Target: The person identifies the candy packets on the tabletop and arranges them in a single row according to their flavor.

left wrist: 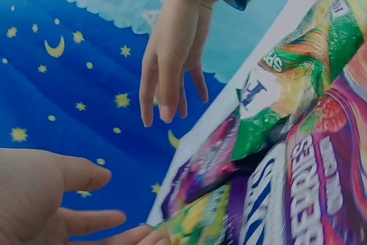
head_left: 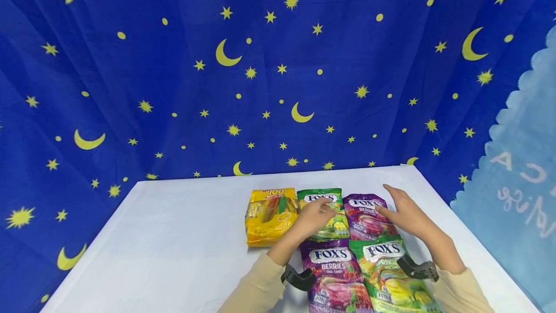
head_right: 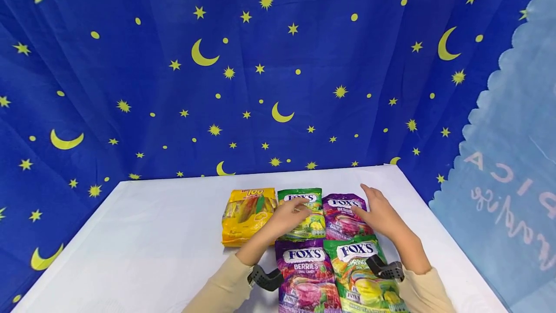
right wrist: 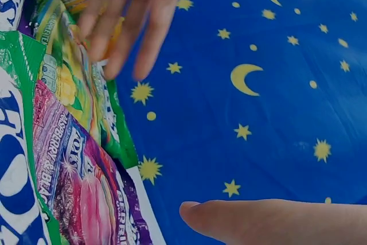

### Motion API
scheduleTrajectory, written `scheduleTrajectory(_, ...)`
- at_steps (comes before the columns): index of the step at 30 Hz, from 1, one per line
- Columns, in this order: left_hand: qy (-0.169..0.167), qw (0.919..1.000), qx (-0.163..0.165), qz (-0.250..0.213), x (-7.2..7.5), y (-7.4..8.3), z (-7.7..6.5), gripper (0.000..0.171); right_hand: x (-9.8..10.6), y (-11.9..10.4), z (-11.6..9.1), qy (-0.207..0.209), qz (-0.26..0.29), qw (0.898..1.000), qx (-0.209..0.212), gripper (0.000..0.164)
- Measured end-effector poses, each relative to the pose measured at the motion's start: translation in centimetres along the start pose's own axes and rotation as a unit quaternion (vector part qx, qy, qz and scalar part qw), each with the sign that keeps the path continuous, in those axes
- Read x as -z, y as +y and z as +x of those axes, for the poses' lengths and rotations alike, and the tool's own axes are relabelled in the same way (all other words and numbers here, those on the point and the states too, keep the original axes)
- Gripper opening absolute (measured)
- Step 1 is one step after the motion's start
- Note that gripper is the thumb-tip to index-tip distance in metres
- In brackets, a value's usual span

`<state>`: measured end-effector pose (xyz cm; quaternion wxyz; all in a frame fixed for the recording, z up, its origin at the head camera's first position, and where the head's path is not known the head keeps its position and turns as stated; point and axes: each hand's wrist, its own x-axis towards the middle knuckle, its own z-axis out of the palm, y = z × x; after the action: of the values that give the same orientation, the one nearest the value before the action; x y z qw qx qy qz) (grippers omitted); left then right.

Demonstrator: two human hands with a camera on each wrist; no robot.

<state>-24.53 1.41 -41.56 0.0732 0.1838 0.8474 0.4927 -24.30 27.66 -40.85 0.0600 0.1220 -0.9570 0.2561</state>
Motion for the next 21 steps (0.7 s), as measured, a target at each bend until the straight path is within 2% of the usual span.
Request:
scheduleTrajectory(4,-0.052,0.9941,0.045,-0.084,-1.8,0.0,0.8,0.037,-0.2,0.4,-0.2,-0.018,0.005,0.999,-0.032,0.074)
scheduleTrajectory(9,-0.061,0.9774,0.092,-0.18,-3.7,0.2,1.2,0.032,-0.7,0.7,-0.6,-0.047,0.02,0.996,-0.071,0.074)
scheduleTrajectory(13,-0.063,0.961,0.124,-0.239,-3.9,0.5,1.4,0.035,-1.0,0.8,-0.5,-0.071,0.027,0.993,-0.094,0.075)
scheduleTrajectory(18,-0.074,0.9305,0.167,-0.318,-3.8,0.8,1.9,0.045,-1.3,1.1,-0.1,-0.091,0.013,0.989,-0.114,0.075)
scheduleTrajectory(21,-0.076,0.9215,0.184,-0.333,-3.7,0.8,2.1,0.048,-1.4,1.3,0.1,-0.096,0.021,0.987,-0.129,0.072)
